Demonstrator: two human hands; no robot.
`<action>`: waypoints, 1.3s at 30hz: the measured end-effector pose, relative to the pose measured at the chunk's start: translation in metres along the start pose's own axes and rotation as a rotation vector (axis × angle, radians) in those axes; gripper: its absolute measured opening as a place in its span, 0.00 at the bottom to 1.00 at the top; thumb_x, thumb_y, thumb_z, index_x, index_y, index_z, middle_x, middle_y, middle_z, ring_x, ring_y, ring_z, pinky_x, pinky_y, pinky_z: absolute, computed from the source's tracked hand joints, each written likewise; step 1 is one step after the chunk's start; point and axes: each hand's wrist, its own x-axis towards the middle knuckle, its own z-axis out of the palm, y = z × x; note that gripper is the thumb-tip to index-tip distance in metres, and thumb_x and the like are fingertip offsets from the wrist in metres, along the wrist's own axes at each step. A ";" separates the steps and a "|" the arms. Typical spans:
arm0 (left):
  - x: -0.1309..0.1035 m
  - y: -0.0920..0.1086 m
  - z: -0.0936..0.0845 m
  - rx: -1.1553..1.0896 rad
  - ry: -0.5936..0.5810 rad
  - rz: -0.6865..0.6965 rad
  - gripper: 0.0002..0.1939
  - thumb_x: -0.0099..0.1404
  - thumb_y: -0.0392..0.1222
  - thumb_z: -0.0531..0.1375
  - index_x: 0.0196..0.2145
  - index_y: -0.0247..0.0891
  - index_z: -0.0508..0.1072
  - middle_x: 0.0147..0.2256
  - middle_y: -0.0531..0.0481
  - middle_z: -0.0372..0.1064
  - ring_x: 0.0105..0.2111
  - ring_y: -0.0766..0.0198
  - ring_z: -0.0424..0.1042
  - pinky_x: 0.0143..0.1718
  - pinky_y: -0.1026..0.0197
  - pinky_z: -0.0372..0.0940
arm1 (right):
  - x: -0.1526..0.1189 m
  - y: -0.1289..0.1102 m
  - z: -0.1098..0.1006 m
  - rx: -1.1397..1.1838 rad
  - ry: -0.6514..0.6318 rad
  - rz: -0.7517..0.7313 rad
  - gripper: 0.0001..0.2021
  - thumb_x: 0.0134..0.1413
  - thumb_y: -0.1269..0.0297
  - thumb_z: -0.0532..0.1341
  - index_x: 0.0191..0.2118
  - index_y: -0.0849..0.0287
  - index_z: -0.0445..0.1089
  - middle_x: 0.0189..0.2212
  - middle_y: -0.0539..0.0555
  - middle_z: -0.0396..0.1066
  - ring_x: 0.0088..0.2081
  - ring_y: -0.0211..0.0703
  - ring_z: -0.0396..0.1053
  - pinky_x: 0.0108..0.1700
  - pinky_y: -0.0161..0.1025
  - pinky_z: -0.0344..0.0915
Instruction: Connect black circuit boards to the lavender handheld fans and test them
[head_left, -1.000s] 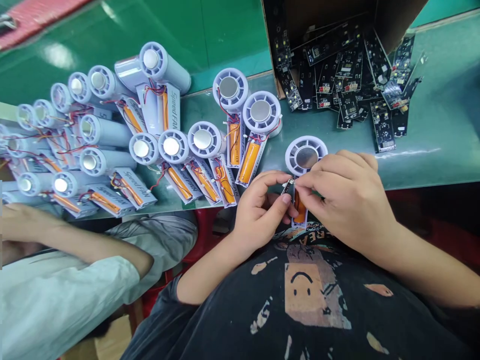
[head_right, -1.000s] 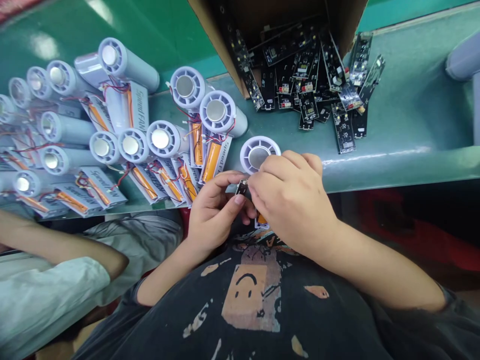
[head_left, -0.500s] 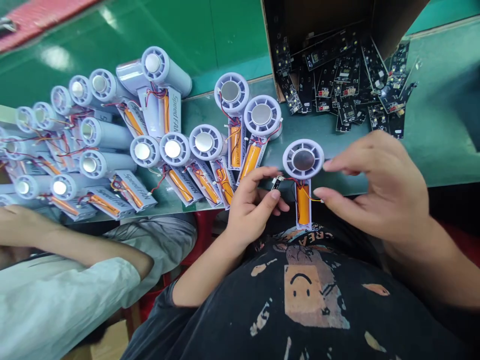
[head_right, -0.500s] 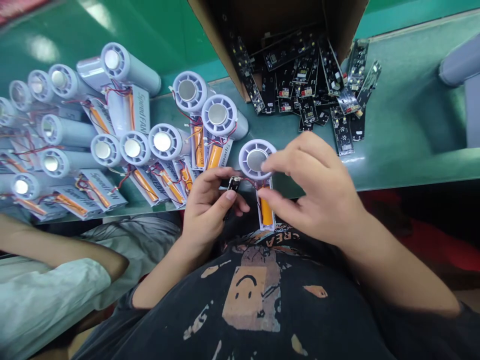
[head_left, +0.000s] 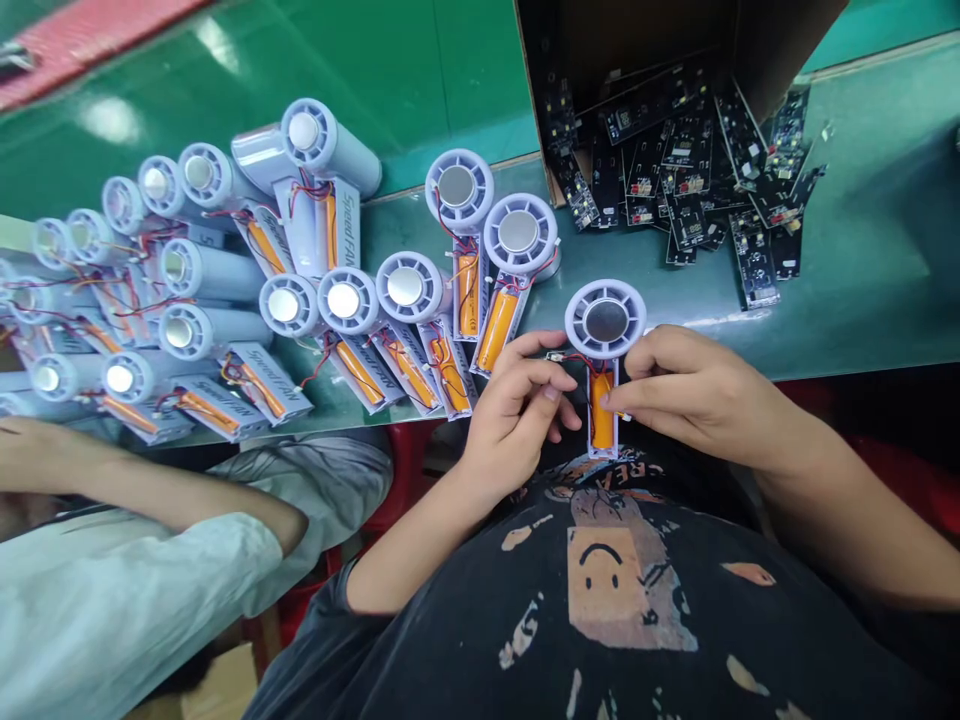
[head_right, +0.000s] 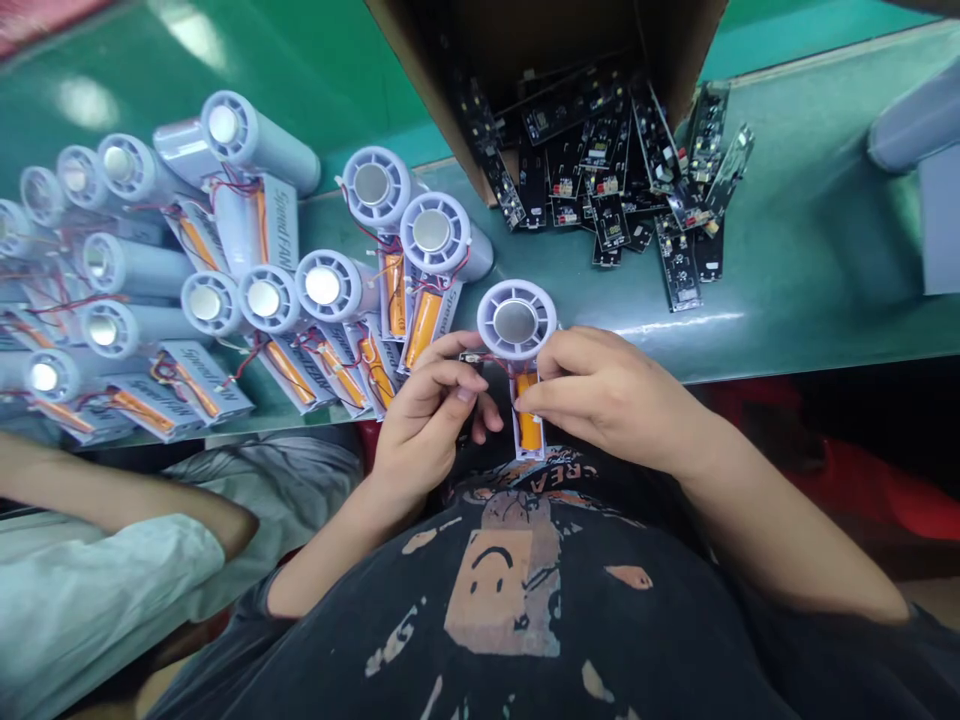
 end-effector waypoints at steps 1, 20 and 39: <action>0.000 0.001 0.000 0.042 -0.006 0.015 0.04 0.72 0.38 0.56 0.39 0.39 0.71 0.57 0.44 0.59 0.27 0.75 0.73 0.21 0.69 0.69 | 0.001 -0.002 0.002 0.010 0.022 0.019 0.09 0.65 0.68 0.57 0.36 0.57 0.76 0.29 0.50 0.65 0.32 0.39 0.63 0.34 0.38 0.60; 0.001 0.009 0.003 0.434 0.074 0.230 0.06 0.70 0.41 0.59 0.34 0.40 0.70 0.51 0.44 0.66 0.56 0.52 0.66 0.55 0.45 0.67 | 0.004 -0.030 0.030 -0.329 0.290 0.138 0.04 0.60 0.68 0.62 0.39 0.54 0.75 0.30 0.50 0.72 0.34 0.42 0.66 0.40 0.44 0.58; -0.006 -0.004 0.007 0.139 0.055 0.190 0.12 0.71 0.36 0.56 0.51 0.46 0.67 0.52 0.46 0.62 0.35 0.67 0.71 0.26 0.67 0.71 | 0.014 -0.036 0.016 -0.590 0.312 0.111 0.03 0.60 0.67 0.64 0.37 0.53 0.76 0.28 0.49 0.75 0.33 0.43 0.63 0.39 0.45 0.56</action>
